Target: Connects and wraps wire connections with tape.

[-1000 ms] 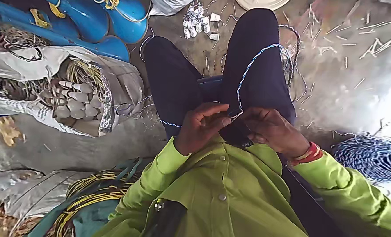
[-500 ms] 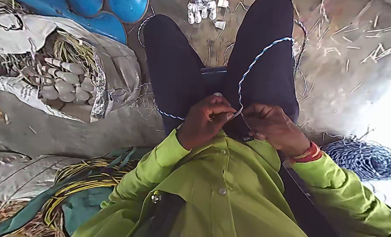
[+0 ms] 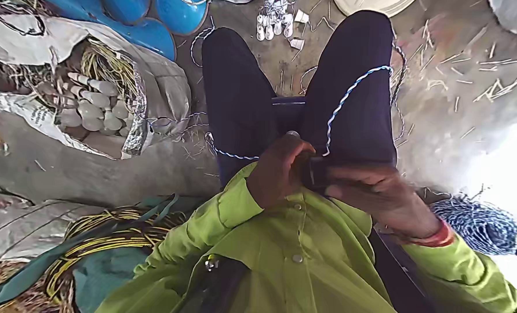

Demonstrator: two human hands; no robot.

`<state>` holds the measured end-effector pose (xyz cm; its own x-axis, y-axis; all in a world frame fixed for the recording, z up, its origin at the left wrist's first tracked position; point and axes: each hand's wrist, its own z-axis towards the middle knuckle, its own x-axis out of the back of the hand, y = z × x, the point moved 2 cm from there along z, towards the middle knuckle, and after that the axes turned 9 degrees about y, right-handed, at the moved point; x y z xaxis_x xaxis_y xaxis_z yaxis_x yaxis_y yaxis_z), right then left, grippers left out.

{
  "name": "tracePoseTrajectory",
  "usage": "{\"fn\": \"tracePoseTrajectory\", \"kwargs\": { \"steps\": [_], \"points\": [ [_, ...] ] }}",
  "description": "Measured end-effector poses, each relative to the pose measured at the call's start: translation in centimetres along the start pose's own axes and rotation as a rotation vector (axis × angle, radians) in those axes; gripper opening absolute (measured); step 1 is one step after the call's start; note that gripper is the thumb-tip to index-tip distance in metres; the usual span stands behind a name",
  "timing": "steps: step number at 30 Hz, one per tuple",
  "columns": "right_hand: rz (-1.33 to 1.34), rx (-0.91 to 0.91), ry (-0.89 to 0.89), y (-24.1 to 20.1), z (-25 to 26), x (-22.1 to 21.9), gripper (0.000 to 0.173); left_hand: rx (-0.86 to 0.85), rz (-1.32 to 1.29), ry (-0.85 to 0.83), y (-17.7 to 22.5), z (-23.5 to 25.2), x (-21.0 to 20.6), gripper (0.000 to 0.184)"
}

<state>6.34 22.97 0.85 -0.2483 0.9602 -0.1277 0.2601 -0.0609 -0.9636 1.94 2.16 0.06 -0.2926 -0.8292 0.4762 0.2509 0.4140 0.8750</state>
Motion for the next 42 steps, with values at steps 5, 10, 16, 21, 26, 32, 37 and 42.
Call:
{"fn": "tracePoseTrajectory", "kwargs": {
  "steps": [5,10,16,21,26,32,37,42],
  "points": [
    [0.421,-0.131,-0.046,-1.0,1.8,1.1,0.04,-0.066,-0.015,0.021,0.2,0.3,0.0,0.017],
    [0.199,-0.257,-0.116,-0.6,2.7,2.1,0.069,0.131,-0.45,-0.036,-0.5,0.1,1.2,0.026],
    [-0.437,0.061,0.132,-0.2,2.4,1.2,0.022,0.014,-0.181,0.078,0.4,0.3,0.7,0.012],
    [-0.7,0.402,0.276,0.4,2.3,-0.2,0.019,0.013,-0.105,0.067,0.5,0.3,1.2,0.01],
    [-0.706,0.502,0.241,0.9,2.7,-0.5,0.022,0.199,-0.351,-0.069,-0.3,0.4,1.7,0.008],
    [-0.785,0.499,0.183,0.8,2.6,-0.1,0.025,0.181,-0.23,-0.038,0.0,0.4,2.0,0.011],
    [-0.636,0.325,0.13,0.7,2.6,0.3,0.023,-0.043,0.023,0.166,0.1,0.3,1.6,0.015],
    [-0.445,0.191,-0.051,0.5,2.7,1.0,0.022,-0.115,0.022,0.114,-0.1,0.2,1.4,0.02]
  ]
}}
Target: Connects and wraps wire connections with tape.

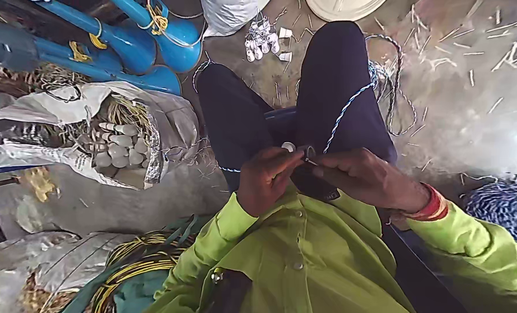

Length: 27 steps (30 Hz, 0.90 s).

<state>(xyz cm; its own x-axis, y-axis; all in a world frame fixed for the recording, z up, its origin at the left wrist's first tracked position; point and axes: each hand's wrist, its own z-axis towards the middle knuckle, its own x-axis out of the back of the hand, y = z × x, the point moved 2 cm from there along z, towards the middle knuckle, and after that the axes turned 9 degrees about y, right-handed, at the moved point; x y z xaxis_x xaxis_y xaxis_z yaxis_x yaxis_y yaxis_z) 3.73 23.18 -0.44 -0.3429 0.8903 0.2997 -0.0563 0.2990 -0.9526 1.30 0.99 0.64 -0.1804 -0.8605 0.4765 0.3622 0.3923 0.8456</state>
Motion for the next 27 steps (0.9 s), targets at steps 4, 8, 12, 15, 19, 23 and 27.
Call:
{"fn": "tracePoseTrajectory", "kwargs": {
  "steps": [4,8,12,15,19,23,27],
  "points": [
    [-0.249,0.071,0.14,-0.7,0.2,0.3,0.017,-0.016,0.039,-0.02,0.3,0.3,-0.2,0.015],
    [-0.506,0.183,0.417,-0.7,0.5,-0.2,0.022,0.199,-0.12,-0.048,-0.4,0.8,0.7,0.013],
    [-0.499,0.281,0.479,-0.5,0.6,-2.4,0.014,0.297,-0.263,-0.027,-0.2,0.3,-0.1,0.011],
    [-0.232,-0.03,0.513,-0.2,0.5,-2.9,0.031,0.311,-0.351,0.034,0.0,0.4,0.0,0.013],
    [0.237,-0.349,0.473,0.6,0.4,-3.4,0.045,0.31,-0.406,0.068,0.3,0.7,0.1,0.014],
    [0.465,-0.351,0.533,0.0,1.0,-4.1,0.05,0.331,-0.406,0.075,0.3,0.6,-0.1,0.014],
    [0.368,-0.269,0.57,0.0,1.3,-4.5,0.055,0.274,-0.325,0.127,0.5,0.7,-0.1,0.013]
  ]
}}
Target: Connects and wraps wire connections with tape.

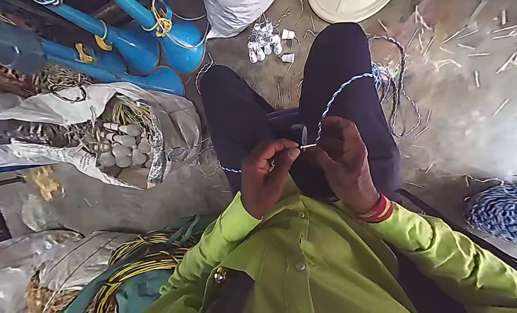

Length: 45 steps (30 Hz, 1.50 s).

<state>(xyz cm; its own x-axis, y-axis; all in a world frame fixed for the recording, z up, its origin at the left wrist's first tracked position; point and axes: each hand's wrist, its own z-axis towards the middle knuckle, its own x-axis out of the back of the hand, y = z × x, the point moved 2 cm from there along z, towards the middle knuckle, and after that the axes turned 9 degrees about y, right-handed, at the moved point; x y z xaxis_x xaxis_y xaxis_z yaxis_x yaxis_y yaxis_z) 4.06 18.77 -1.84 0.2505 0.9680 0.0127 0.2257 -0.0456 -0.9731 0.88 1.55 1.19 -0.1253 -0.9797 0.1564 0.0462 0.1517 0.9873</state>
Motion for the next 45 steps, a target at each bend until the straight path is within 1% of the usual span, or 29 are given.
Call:
{"fn": "tracePoseTrajectory", "kwargs": {
  "steps": [2,4,7,11,13,18,20,21,23,26,27,29,31,34,36,38,41,42,43,45],
  "points": [
    [-0.087,0.02,0.006,0.3,-0.2,0.0,0.054,-0.079,0.089,0.015,-0.1,0.0,-0.4,0.013],
    [-0.165,0.027,-0.003,0.6,-0.5,-0.1,0.05,-0.121,0.13,-0.001,-0.4,0.2,-0.7,0.014],
    [-0.281,0.042,-0.037,0.6,-0.4,0.4,0.05,-0.075,0.059,-0.054,-0.8,0.2,-0.8,0.015],
    [-0.397,0.045,-0.029,0.7,-0.2,0.9,0.058,-0.013,0.036,-0.014,-1.4,-0.3,-0.8,0.016],
    [-0.335,0.03,-0.039,1.0,0.0,0.9,0.057,-0.002,0.031,-0.001,-1.5,-0.5,-1.0,0.016],
    [-0.21,0.111,-0.043,0.7,0.1,0.6,0.045,-0.001,-0.016,0.017,-0.9,-0.7,-1.3,0.016],
    [-0.162,0.099,-0.027,0.8,0.0,0.5,0.044,-0.011,-0.02,0.026,-0.8,-0.7,-1.7,0.015],
    [-0.122,0.072,-0.02,1.0,-0.1,0.4,0.043,-0.028,-0.027,0.029,-0.9,-0.7,-1.8,0.015],
    [0.031,-0.045,0.0,1.2,-0.4,0.2,0.044,-0.068,-0.05,0.029,-1.2,-0.8,-2.0,0.014],
    [0.398,-0.316,0.065,0.9,-0.3,-0.3,0.046,-0.132,-0.07,0.05,-1.5,-0.7,-2.0,0.013],
    [0.474,-0.364,0.086,0.7,-0.3,-0.4,0.044,-0.14,-0.073,0.057,-1.6,-0.7,-1.9,0.014],
    [0.536,-0.384,0.1,0.4,-0.1,-0.5,0.042,-0.154,-0.092,0.072,-1.6,-0.6,-1.8,0.014],
    [0.493,-0.336,0.086,0.4,0.0,-0.5,0.044,-0.158,-0.109,0.076,-1.6,-0.7,-1.8,0.015],
    [0.333,-0.2,0.034,0.7,0.1,0.1,0.049,-0.142,-0.117,0.079,-1.5,-0.7,-1.7,0.014],
    [0.233,-0.139,0.009,0.9,0.1,0.4,0.051,-0.103,-0.116,0.098,-1.4,-0.8,-1.6,0.013],
    [0.171,-0.149,0.009,1.0,0.1,0.6,0.053,-0.061,-0.118,0.109,-1.3,-0.6,-1.5,0.013],
    [0.157,-0.263,0.027,1.0,0.0,0.7,0.057,-0.006,-0.077,0.087,-1.0,-0.6,-1.0,0.016],
    [0.148,-0.266,0.027,0.9,0.1,0.6,0.058,0.017,-0.065,0.074,-0.8,-0.4,-0.7,0.017],
    [0.109,-0.228,0.023,0.9,0.1,0.7,0.06,0.049,-0.062,0.062,-0.7,-0.3,-0.5,0.018],
    [-0.12,-0.042,0.01,0.9,0.1,1.1,0.066,0.154,-0.077,0.041,-0.6,-0.2,0.0,0.017]
  ]
}}
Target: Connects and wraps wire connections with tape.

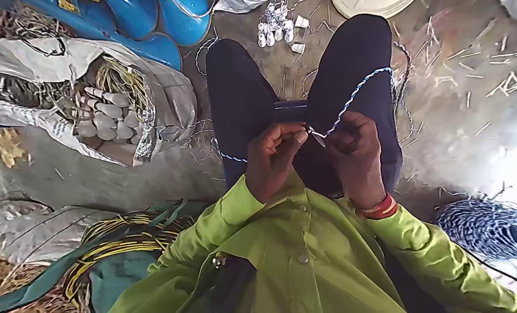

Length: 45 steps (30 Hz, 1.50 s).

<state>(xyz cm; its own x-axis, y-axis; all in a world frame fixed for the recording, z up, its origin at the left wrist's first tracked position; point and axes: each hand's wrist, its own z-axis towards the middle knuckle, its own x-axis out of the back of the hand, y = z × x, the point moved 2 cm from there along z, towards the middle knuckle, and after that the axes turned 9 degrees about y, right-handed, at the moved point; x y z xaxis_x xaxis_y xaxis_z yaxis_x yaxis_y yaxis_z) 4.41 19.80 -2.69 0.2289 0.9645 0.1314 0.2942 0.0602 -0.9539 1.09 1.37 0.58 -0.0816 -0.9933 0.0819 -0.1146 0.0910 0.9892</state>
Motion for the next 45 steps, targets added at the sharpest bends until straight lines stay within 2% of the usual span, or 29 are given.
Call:
{"fn": "tracePoseTrajectory", "kwargs": {
  "steps": [2,4,6,7,9,13,14,16,20,22,25,27,30,34,37,38,40,41,45],
  "points": [
    [-0.298,0.177,-0.009,-0.1,0.4,0.9,0.069,0.12,-0.065,-0.017,-0.3,0.4,0.4,0.016],
    [-0.452,0.32,-0.044,-0.4,0.6,1.9,0.049,0.166,-0.088,-0.029,-0.5,0.5,0.4,0.015],
    [-0.483,0.547,-0.068,-0.7,0.8,3.1,0.027,0.156,-0.051,-0.062,-0.4,0.6,0.2,0.014],
    [-0.487,0.68,-0.086,-1.1,0.8,3.5,0.023,0.141,-0.018,-0.081,-0.3,0.7,0.1,0.013],
    [-0.481,0.885,-0.155,-1.6,1.0,3.7,0.017,0.11,0.032,-0.127,-0.3,0.8,-0.1,0.013],
    [-0.455,1.127,-0.272,-1.5,1.2,3.0,0.014,0.086,0.114,-0.229,-0.6,0.4,-0.6,0.013],
    [-0.406,1.129,-0.252,-1.4,1.2,2.9,0.014,0.068,0.15,-0.254,-0.6,0.3,-0.7,0.015],
    [-0.309,1.02,-0.15,-1.0,0.9,2.6,0.012,0.004,0.191,-0.295,-0.3,0.1,-0.8,0.017],
    [-0.37,0.607,-0.01,-0.8,0.2,2.6,0.024,-0.181,0.194,-0.409,0.0,0.0,-0.8,0.02],
    [-0.394,0.438,-0.009,-0.8,0.2,2.5,0.026,-0.187,0.207,-0.424,0.0,0.0,-1.1,0.02],
    [-0.332,0.225,-0.044,-0.9,0.2,1.9,0.021,-0.282,0.337,-0.268,0.1,-0.3,-1.6,0.013],
    [-0.299,0.104,-0.069,-1.1,0.4,1.5,0.015,-0.471,0.46,-0.159,0.2,-0.5,-1.9,0.01],
    [-0.262,-0.056,-0.134,-1.5,1.0,1.9,0.009,-0.727,0.552,-0.091,-0.4,-0.7,-1.9,0.011],
    [-0.31,-0.111,-0.265,-1.8,1.8,2.3,0.021,-0.861,0.566,-0.076,-1.5,-1.2,-1.8,0.014],
    [-0.337,-0.133,-0.317,-1.6,1.8,2.4,0.012,-0.884,0.582,-0.096,-2.0,-1.5,-2.0,0.016],
    [-0.326,-0.135,-0.306,-1.6,1.7,2.3,0.006,-0.873,0.594,-0.111,-2.0,-1.5,-2.0,0.017],
    [-0.281,-0.106,-0.284,-1.6,1.5,2.1,0.036,-0.842,0.61,-0.115,-1.6,-1.4,-1.9,0.016],
    [-0.251,-0.085,-0.251,-1.6,1.5,2.0,0.044,-0.813,0.606,-0.096,-1.4,-1.2,-1.9,0.014],
    [-0.099,0.149,-0.219,-1.8,1.4,2.2,0.044,-0.566,0.532,-0.033,-0.8,0.0,-1.0,0.013]
  ]
}}
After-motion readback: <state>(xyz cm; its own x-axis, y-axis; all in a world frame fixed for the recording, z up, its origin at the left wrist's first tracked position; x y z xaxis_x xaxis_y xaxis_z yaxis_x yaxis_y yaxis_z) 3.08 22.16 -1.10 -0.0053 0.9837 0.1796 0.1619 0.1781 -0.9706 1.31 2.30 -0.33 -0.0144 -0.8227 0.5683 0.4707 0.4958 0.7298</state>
